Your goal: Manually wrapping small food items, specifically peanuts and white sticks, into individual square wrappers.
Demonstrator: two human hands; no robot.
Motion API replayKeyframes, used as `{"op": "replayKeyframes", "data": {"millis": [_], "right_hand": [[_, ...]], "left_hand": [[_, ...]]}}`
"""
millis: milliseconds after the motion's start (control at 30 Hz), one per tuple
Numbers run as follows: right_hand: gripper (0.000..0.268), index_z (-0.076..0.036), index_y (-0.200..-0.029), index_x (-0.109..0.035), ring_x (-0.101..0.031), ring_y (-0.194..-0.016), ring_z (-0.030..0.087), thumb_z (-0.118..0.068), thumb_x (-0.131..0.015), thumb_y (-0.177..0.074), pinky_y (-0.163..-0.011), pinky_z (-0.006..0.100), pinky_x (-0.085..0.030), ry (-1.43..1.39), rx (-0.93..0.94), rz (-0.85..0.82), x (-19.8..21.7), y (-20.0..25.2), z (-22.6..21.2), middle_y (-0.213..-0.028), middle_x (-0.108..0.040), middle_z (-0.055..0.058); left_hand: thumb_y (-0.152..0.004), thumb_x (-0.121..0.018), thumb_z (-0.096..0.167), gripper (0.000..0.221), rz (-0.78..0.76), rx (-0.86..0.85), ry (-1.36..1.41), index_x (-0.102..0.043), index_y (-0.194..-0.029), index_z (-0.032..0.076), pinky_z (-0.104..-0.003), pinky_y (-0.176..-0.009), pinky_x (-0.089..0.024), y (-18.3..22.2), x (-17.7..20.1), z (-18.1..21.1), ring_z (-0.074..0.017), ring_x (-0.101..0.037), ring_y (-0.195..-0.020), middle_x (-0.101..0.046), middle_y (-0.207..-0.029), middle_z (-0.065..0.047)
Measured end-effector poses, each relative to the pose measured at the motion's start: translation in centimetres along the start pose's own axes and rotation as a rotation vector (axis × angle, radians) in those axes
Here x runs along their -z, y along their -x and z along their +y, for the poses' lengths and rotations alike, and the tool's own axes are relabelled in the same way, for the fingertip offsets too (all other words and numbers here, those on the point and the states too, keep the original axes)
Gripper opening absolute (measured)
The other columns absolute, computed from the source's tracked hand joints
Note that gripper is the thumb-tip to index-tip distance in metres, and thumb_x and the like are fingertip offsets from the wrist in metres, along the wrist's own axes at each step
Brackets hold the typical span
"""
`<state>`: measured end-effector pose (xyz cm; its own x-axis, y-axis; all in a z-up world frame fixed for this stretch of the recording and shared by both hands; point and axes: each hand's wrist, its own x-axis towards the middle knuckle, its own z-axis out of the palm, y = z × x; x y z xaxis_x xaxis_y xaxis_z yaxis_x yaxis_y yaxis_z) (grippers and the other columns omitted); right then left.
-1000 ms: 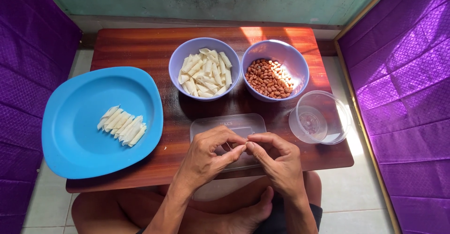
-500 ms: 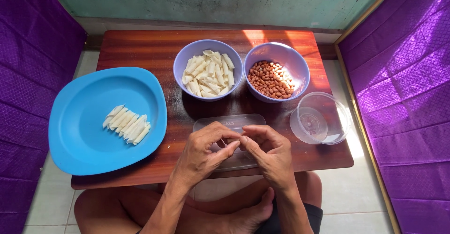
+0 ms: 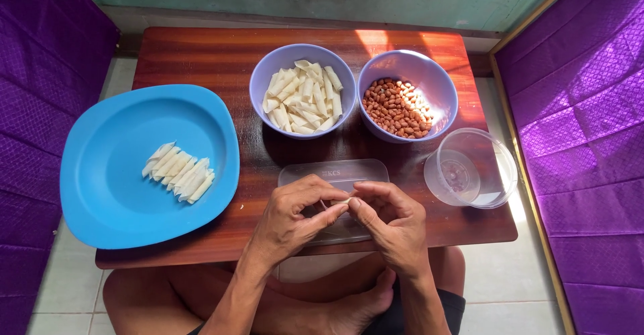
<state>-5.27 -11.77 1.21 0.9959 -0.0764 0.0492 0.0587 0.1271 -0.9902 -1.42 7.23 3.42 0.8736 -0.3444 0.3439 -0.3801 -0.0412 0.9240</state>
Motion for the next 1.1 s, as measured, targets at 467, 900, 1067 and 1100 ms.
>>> {"op": "replayKeyframes", "data": {"millis": [467,900,1067,1100], "right_hand": [[0.02,0.005,-0.108,-0.074,-0.071,-0.087,0.016,0.003,-0.072,-0.088,-0.078,0.025,-0.059,0.104,0.0,-0.017,-0.4,-0.3,-0.8,-0.104,-0.075,0.011],[0.011,0.004,-0.097,-0.077,-0.065,-0.078,0.011,0.002,-0.074,-0.086,-0.069,0.021,-0.053,0.208,0.043,-0.046,-0.4,-0.4,-1.4,-0.095,-0.077,0.007],[0.013,0.004,-0.098,-0.077,-0.071,-0.08,0.014,0.001,-0.076,-0.085,-0.072,0.023,-0.057,0.153,-0.001,0.005,-0.2,-0.2,-1.0,-0.095,-0.078,0.01],[0.013,0.004,-0.098,-0.076,-0.072,-0.079,0.015,0.001,-0.075,-0.086,-0.071,0.024,-0.058,0.121,-0.019,0.021,-0.1,-0.3,-1.0,-0.094,-0.077,0.01]], "left_hand": [[-0.082,-0.078,0.006,0.017,0.035,0.013,0.0,-0.077,-0.099,0.004,-0.022,-0.063,-0.052,0.1,0.3,0.1,-0.0108,-0.065,-0.073,-0.076,-0.092,-0.005],[-0.081,-0.078,0.007,0.016,0.042,0.011,-0.046,-0.078,-0.096,0.004,-0.024,-0.065,-0.054,0.1,0.2,0.2,-0.0124,-0.067,-0.074,-0.077,-0.091,-0.006],[-0.081,-0.078,0.005,0.012,0.078,0.04,-0.015,-0.079,-0.093,0.004,-0.021,-0.06,-0.048,0.3,0.3,0.0,-0.0098,-0.063,-0.07,-0.076,-0.089,-0.004],[-0.081,-0.078,0.005,0.011,0.094,0.063,-0.005,-0.079,-0.092,0.004,-0.02,-0.056,-0.045,0.3,0.3,0.1,-0.0078,-0.06,-0.067,-0.076,-0.088,-0.003]]}}
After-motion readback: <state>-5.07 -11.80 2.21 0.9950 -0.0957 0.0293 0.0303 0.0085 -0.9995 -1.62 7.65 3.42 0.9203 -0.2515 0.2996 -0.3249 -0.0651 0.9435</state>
